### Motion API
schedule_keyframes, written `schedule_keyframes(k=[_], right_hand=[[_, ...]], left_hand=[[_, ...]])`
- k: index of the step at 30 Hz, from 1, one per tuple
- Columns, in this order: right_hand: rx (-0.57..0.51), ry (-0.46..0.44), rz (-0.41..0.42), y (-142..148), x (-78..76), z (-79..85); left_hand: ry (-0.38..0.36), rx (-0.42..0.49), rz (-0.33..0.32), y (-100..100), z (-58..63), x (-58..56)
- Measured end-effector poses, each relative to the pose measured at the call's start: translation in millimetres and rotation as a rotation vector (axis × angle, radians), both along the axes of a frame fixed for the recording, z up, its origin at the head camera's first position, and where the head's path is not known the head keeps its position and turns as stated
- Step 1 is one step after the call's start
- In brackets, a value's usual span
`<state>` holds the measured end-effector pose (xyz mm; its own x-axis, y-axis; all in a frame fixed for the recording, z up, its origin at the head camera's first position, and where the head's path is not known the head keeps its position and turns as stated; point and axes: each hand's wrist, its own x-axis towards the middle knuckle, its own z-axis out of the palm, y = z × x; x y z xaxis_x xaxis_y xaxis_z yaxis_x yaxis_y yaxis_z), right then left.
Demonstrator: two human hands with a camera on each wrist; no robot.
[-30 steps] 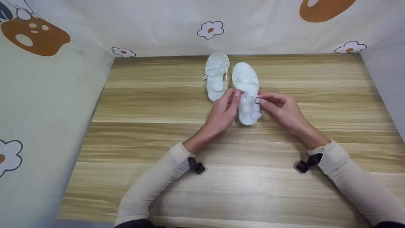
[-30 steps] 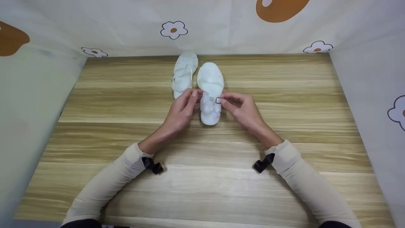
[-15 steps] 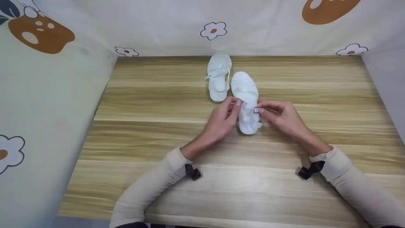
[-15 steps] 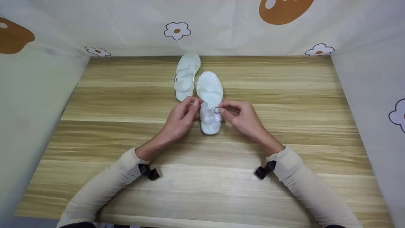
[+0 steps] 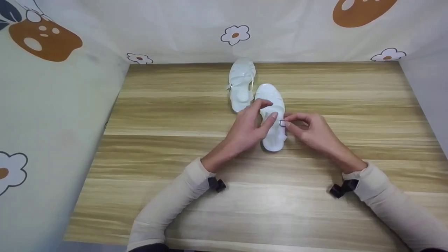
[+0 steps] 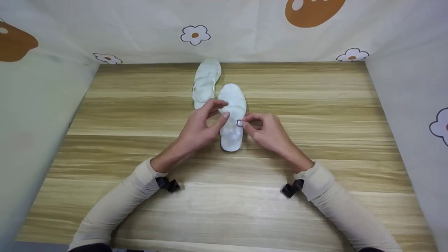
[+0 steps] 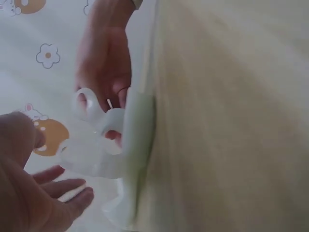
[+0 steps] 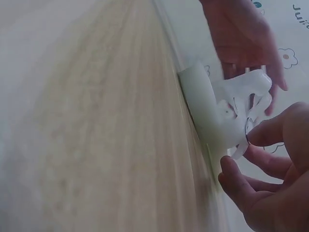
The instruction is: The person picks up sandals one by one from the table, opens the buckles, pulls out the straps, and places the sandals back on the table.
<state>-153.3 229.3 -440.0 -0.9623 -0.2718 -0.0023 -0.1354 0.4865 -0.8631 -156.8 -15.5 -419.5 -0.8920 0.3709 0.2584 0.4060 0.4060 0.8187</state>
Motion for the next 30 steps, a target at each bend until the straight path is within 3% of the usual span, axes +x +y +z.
schedule_keyframes(k=[2, 4, 8, 14, 18, 24, 30], right_hand=[[0.027, 0.013, 0.01, 1.4, -0.6, 0.6], [0.058, 0.023, 0.024, 3.3, -2.4, 0.6], [0.086, -0.007, 0.059, 7.5, -8.8, -1.4], [-0.035, -0.173, 0.143, 18.8, -20.3, -4.8], [-0.148, -0.274, 0.155, 29.1, -26.2, -8.5], [-0.182, -0.316, 0.181, 32.8, -28.5, -12.3], [-0.231, -0.335, 0.193, 31.1, -26.8, -15.8]], left_hand=[[0.082, -0.062, -0.048, 4.7, 4.6, -4.9], [0.117, -0.108, -0.115, 9.9, 7.0, -10.6], [0.096, -0.197, -0.194, 17.5, 5.0, -21.6], [0.025, -0.23, -0.205, 14.8, -4.0, -29.5], [-0.005, -0.228, -0.201, 11.0, -6.4, -31.5], [-0.015, -0.261, -0.186, 10.7, -8.7, -31.7], [0.034, -0.247, -0.21, 10.6, -11.8, -32.4]])
